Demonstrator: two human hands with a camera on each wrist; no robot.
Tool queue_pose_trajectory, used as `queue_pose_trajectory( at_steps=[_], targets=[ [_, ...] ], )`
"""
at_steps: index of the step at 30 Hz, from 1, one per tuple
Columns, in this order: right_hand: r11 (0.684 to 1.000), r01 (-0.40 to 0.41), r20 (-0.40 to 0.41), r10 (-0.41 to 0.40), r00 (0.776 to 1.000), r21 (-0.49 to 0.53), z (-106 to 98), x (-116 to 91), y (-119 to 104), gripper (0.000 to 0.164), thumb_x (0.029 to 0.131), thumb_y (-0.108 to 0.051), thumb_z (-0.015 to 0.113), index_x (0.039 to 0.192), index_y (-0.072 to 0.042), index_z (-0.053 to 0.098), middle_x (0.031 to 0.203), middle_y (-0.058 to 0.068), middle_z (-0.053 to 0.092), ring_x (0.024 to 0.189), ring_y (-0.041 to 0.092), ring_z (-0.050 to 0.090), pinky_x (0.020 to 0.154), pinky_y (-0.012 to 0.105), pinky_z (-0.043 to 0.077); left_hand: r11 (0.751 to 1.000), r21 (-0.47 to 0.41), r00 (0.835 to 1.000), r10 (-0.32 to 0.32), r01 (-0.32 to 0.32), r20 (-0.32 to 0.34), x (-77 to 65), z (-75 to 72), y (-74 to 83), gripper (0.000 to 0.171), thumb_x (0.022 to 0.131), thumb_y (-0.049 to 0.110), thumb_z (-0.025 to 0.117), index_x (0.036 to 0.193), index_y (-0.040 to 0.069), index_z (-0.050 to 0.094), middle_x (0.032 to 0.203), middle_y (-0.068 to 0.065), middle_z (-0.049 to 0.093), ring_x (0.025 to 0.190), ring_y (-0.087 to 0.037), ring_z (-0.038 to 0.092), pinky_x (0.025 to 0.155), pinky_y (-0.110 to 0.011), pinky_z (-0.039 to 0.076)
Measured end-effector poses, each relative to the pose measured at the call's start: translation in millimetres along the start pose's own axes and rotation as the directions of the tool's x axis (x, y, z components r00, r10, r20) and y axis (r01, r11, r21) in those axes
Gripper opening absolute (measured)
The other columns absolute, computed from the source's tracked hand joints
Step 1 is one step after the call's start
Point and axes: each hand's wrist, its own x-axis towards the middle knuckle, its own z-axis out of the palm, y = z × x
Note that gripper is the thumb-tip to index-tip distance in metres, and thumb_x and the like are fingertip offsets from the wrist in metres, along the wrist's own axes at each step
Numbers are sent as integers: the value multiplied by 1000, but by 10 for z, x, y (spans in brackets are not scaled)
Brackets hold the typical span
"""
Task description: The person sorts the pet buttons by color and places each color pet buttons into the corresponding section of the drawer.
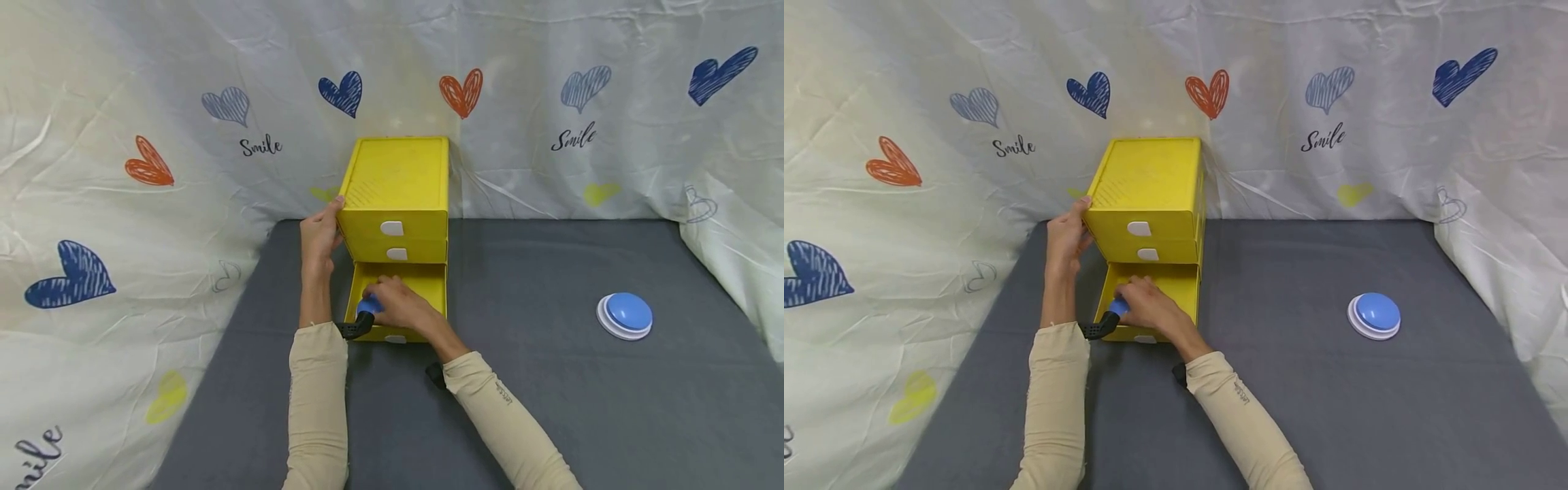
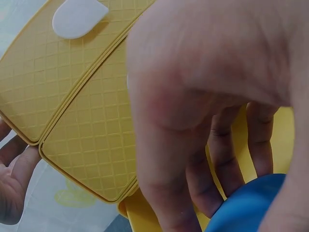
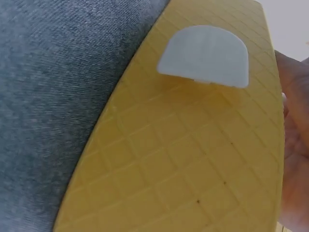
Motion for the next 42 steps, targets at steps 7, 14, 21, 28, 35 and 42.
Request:
queue_pose_trajectory(
  at_steps=[7, 14, 21, 28, 35, 42],
  targets=[
    [996, -21, 40, 17, 999, 90, -6, -78, 21, 38, 87, -30, 64, 120, -12, 58, 119, 4, 54, 104, 18, 47, 91, 30, 38, 1000, -13, 1000, 5, -5, -8, 3, 10, -35, 58, 70, 59, 69, 52, 14, 38, 47, 3, 27, 67, -17, 53, 80, -40, 47],
    [974, -76, 14, 75, 997, 214, -96, -220, 64, 41, 89, -29, 60, 127, -13, 53, 125, 6, 46, 107, 21, 44, 89, 33, 42, 999, 24, 1000, 23, -23, -1, 7, 28, -59, 57, 72, 60, 67, 53, 13, 41, 50, 3, 34, 61, -16, 49, 69, -31, 46],
    [948, -79, -61, 103, 993, 309, -345, -471, 215, 36, 89, -25, 61, 122, -12, 56, 122, 5, 52, 109, 24, 49, 90, 36, 42, 1000, 2, 1000, 11, -11, 2, 10, 47, -52, 57, 70, 60, 68, 53, 13, 41, 53, 0, 37, 76, -19, 57, 78, -34, 48],
    [957, -119, -155, 164, 974, 265, -551, -706, 357, 35, 89, -25, 61, 122, -14, 56, 118, 1, 54, 102, 18, 51, 86, 34, 43, 1000, 6, 1000, 7, -7, -5, -6, 22, -30, 58, 71, 60, 67, 53, 13, 39, 53, 2, 37, 69, -15, 55, 77, -32, 48],
    [953, -210, -186, 252, 949, 219, -653, -940, 480, 39, 89, -22, 62, 125, -12, 53, 116, 5, 54, 99, 19, 51, 81, 35, 45, 1000, 21, 1000, 8, -8, -2, -24, 15, -30, 57, 72, 60, 66, 53, 14, 38, 48, 3, 27, 65, -17, 52, 80, -35, 47],
    [934, -293, -241, 338, 910, 202, -750, -1245, 649, 42, 89, -22, 62, 128, -13, 50, 121, 8, 52, 105, 24, 52, 83, 40, 45, 999, 38, 999, 30, -29, -16, -6, 23, -22, 59, 71, 62, 66, 52, 14, 37, 47, 4, 24, 42, -12, 32, 49, -25, 33]
  ],
)
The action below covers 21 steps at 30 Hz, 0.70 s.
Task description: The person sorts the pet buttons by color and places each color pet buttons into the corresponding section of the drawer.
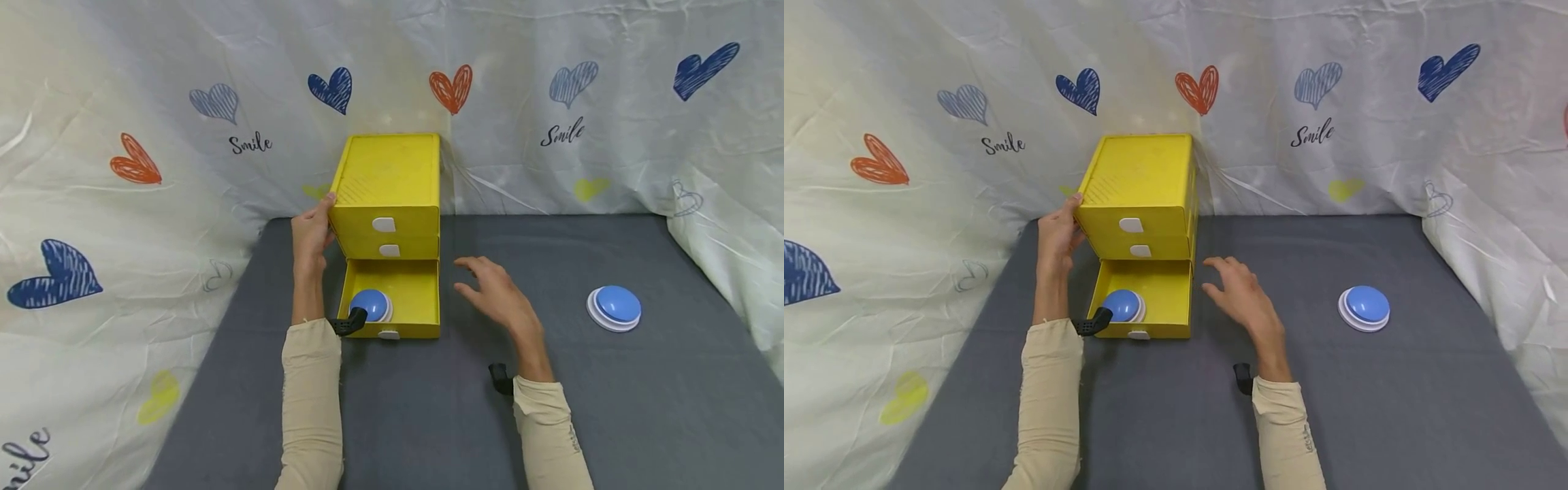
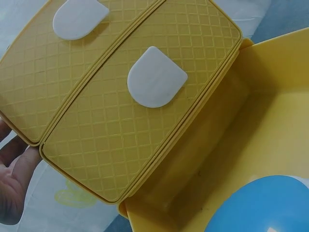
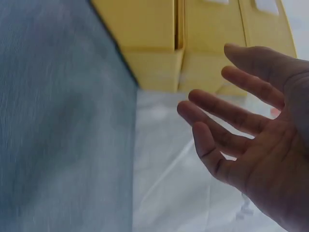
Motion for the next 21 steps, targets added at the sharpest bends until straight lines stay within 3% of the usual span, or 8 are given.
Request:
queue_pose_trajectory(
  at_steps=[2, 4, 9, 13, 15, 21],
  targets=[
    [1000, -20, -33, 20, 999, -12, -72, -55, 79, 42, 89, -22, 62, 127, -12, 50, 121, 9, 53, 106, 27, 52, 84, 42, 44, 1000, 4, 1000, 10, -10, -2, 5, 9, 7, 59, 71, 62, 66, 52, 13, 37, 46, 4, 23, 38, -12, 24, 44, -26, 25],
    [998, -50, -75, 48, 996, -37, -155, -118, 172, 42, 88, -21, 63, 127, -9, 51, 120, 12, 53, 107, 30, 51, 86, 45, 42, 1000, 11, 1000, 5, -5, 3, 6, 17, 12, 59, 71, 62, 66, 52, 14, 38, 46, 4, 24, 38, -12, 25, 45, -26, 26],
    [983, -172, -161, 161, 974, -60, -375, -291, 436, 43, 88, -20, 63, 126, -5, 51, 123, 20, 50, 112, 37, 47, 90, 52, 37, 999, -24, 999, -31, 31, 9, 14, 20, 15, 57, 71, 59, 68, 52, 14, 39, 48, 3, 28, 55, -14, 47, 62, -26, 43],
    [950, -304, -220, 282, 934, -74, -538, -446, 618, 44, 89, -19, 62, 128, -5, 49, 128, 26, 42, 114, 45, 41, 88, 58, 36, 998, -45, 999, -34, 34, 4, 23, 20, 21, 57, 72, 57, 69, 52, 13, 38, 47, 3, 26, 46, -12, 41, 52, -23, 37],
    [926, -368, -255, 335, 907, -90, -603, -524, 695, 45, 89, -18, 61, 129, -3, 48, 129, 30, 39, 112, 51, 39, 84, 61, 35, 999, -35, 999, -32, 32, 5, 22, 25, 26, 57, 72, 57, 68, 52, 13, 38, 46, 4, 24, 39, -11, 29, 46, -24, 29],
    [877, -474, -292, 434, 852, -82, -709, -728, 903, 47, 89, -17, 60, 130, 0, 45, 128, 36, 34, 111, 56, 33, 84, 63, 31, 997, -45, 998, -57, 57, -5, 23, 30, 30, 57, 70, 58, 69, 52, 13, 40, 48, 4, 28, 53, -15, 45, 57, -26, 40]
  ],
)
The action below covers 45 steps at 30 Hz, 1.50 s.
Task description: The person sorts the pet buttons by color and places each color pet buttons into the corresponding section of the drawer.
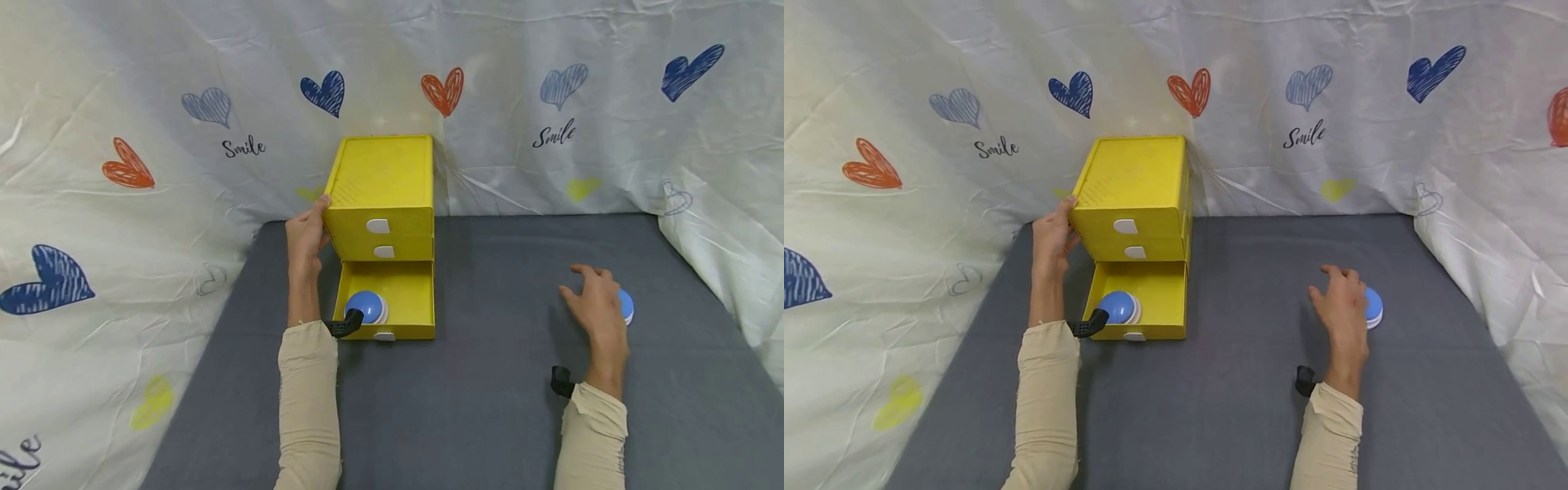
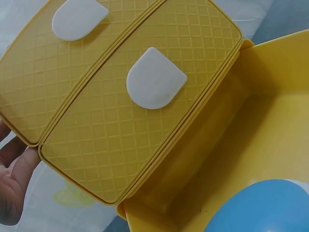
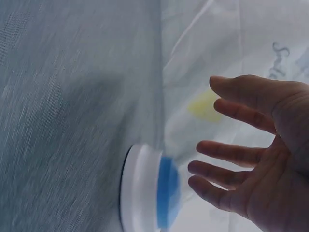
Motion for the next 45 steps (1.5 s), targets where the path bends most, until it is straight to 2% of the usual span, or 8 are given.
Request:
queue_pose_trajectory(
  at_steps=[5, 12, 15, 19, 25, 29, 38, 45],
  targets=[
    [997, -80, -9, 80, 997, 8, -36, -49, 166, 47, 88, -15, 60, 130, -1, 45, 131, 35, 32, 117, 55, 28, 88, 65, 28, 1000, 7, 1000, 2, -2, -4, 3, 2, -16, 57, 71, 58, 69, 52, 13, 39, 48, 4, 28, 51, -14, 41, 56, -26, 38],
    [984, -180, -20, 180, 984, -8, -76, -66, 301, 48, 85, -12, 60, 128, 3, 45, 130, 35, 32, 114, 56, 29, 87, 67, 26, 1000, -7, 1000, -10, 10, -6, 14, 0, -19, 57, 71, 57, 69, 52, 13, 39, 49, 3, 34, 67, -19, 53, 69, -30, 45],
    [980, -197, -26, 197, 980, -21, -84, -85, 357, 48, 83, -12, 61, 125, 4, 46, 128, 35, 33, 109, 57, 32, 84, 66, 29, 1000, 13, 1000, -9, 9, -2, 17, 5, -17, 57, 70, 59, 68, 51, 14, 39, 46, 4, 30, 53, -16, 45, 59, -28, 42],
    [983, -183, -47, 181, 982, -34, -92, -95, 408, 49, 80, -12, 64, 123, 6, 47, 122, 38, 37, 104, 58, 34, 80, 65, 29, 999, 37, 1000, 0, 0, 7, 20, -2, -12, 59, 69, 62, 67, 52, 14, 38, 44, 5, 24, 39, -12, 27, 48, -27, 30],
    [986, -162, -85, 157, 984, -50, -95, -81, 447, 52, 77, -15, 69, 119, 8, 50, 112, 41, 43, 98, 57, 37, 76, 63, 30, 999, 42, 1000, 19, -19, 11, 8, -11, -19, 58, 71, 61, 67, 51, 14, 38, 45, 5, 24, 38, -11, 27, 45, -25, 29],
    [987, -155, -121, 148, 981, -47, -97, -71, 425, 51, 75, -17, 70, 116, 8, 53, 111, 41, 45, 97, 56, 37, 75, 63, 30, 999, 43, 1000, 31, -31, 5, 6, -14, -23, 58, 71, 61, 66, 51, 14, 38, 44, 5, 23, 35, -10, 22, 42, -25, 24],
    [989, -146, -149, 144, 978, -7, -144, -84, 298, 51, 74, -22, 69, 115, 5, 57, 111, 37, 48, 97, 52, 39, 73, 60, 34, 1000, 22, 1000, 23, -23, 8, -1, -3, -26, 58, 70, 62, 67, 52, 14, 39, 46, 4, 25, 48, -16, 38, 56, -27, 38],
    [993, -116, -153, 115, 982, -2, -203, -85, 218, 50, 72, -22, 72, 112, 6, 59, 109, 35, 52, 95, 52, 41, 76, 58, 36, 998, 15, 998, 67, -67, 9, -8, -18, -25, 58, 72, 59, 67, 51, 13, 38, 45, 4, 24, 36, -11, 23, 42, -24, 25]
  ],
)
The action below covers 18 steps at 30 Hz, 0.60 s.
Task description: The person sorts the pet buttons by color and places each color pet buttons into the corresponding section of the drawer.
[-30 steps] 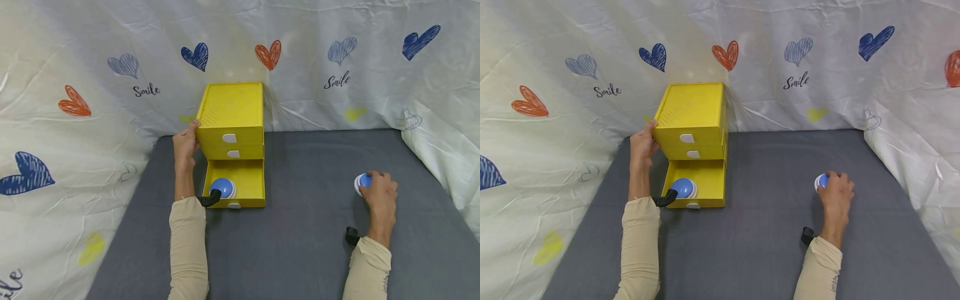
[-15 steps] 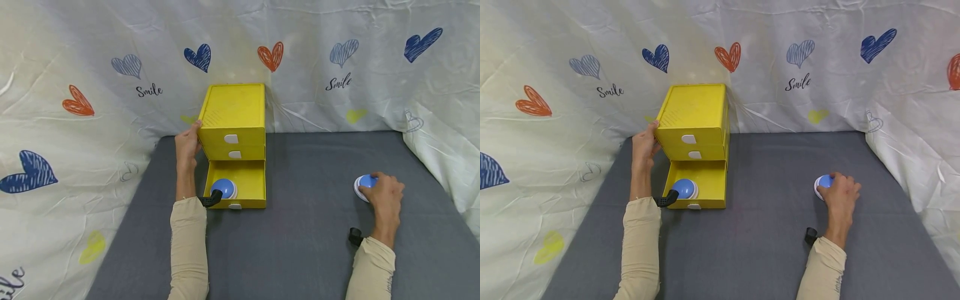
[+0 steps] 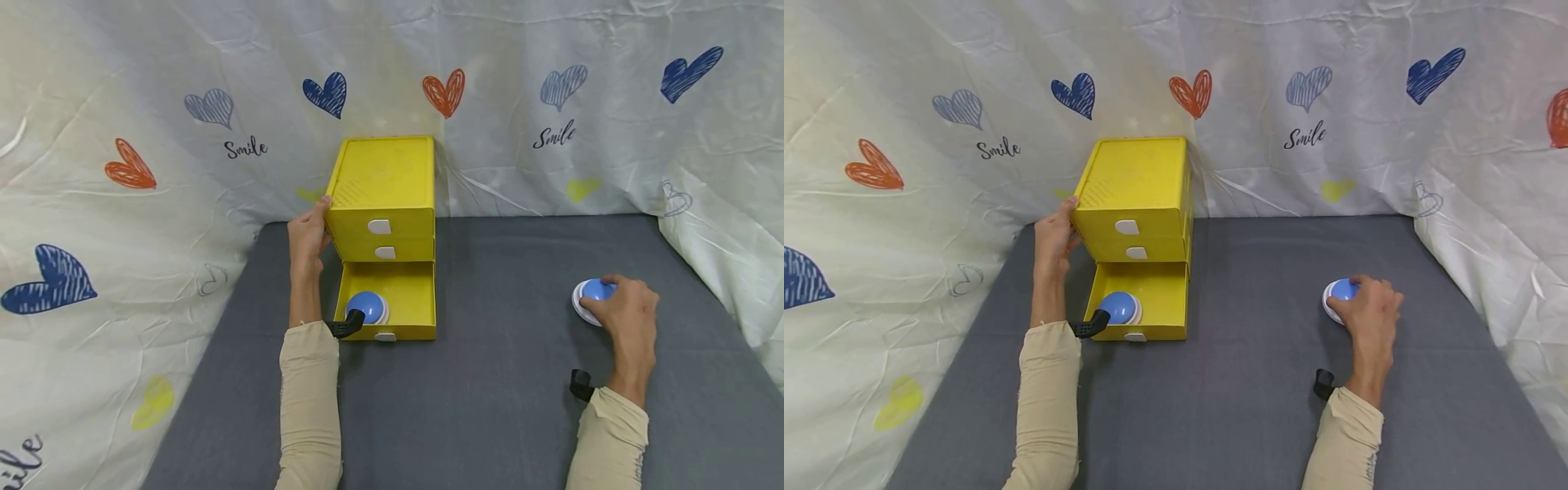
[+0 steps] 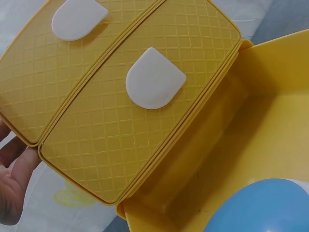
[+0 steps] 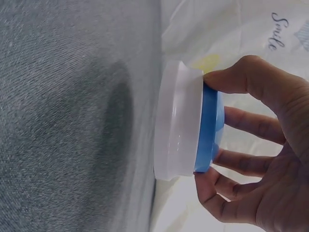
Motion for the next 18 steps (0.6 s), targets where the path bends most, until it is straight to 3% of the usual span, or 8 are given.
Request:
queue_pose_trajectory(
  at_steps=[10, 18],
  targets=[
    [999, -4, 54, 2, 999, 51, -95, -6, -130, 56, 74, -30, 72, 117, 2, 56, 116, 32, 50, 103, 47, 45, 82, 59, 39, 999, -11, 999, -36, 36, 12, 8, -9, 14, 58, 70, 59, 68, 51, 13, 39, 44, 4, 25, 40, -13, 31, 47, -26, 31],
    [996, 35, 91, -43, 995, 86, -113, 11, -246, 57, 76, -33, 71, 120, 0, 55, 118, 29, 52, 100, 43, 50, 80, 59, 42, 1000, 4, 999, -31, 31, 11, 12, -16, 12, 58, 71, 59, 68, 51, 13, 39, 44, 4, 25, 36, -11, 26, 44, -25, 27]
  ],
)
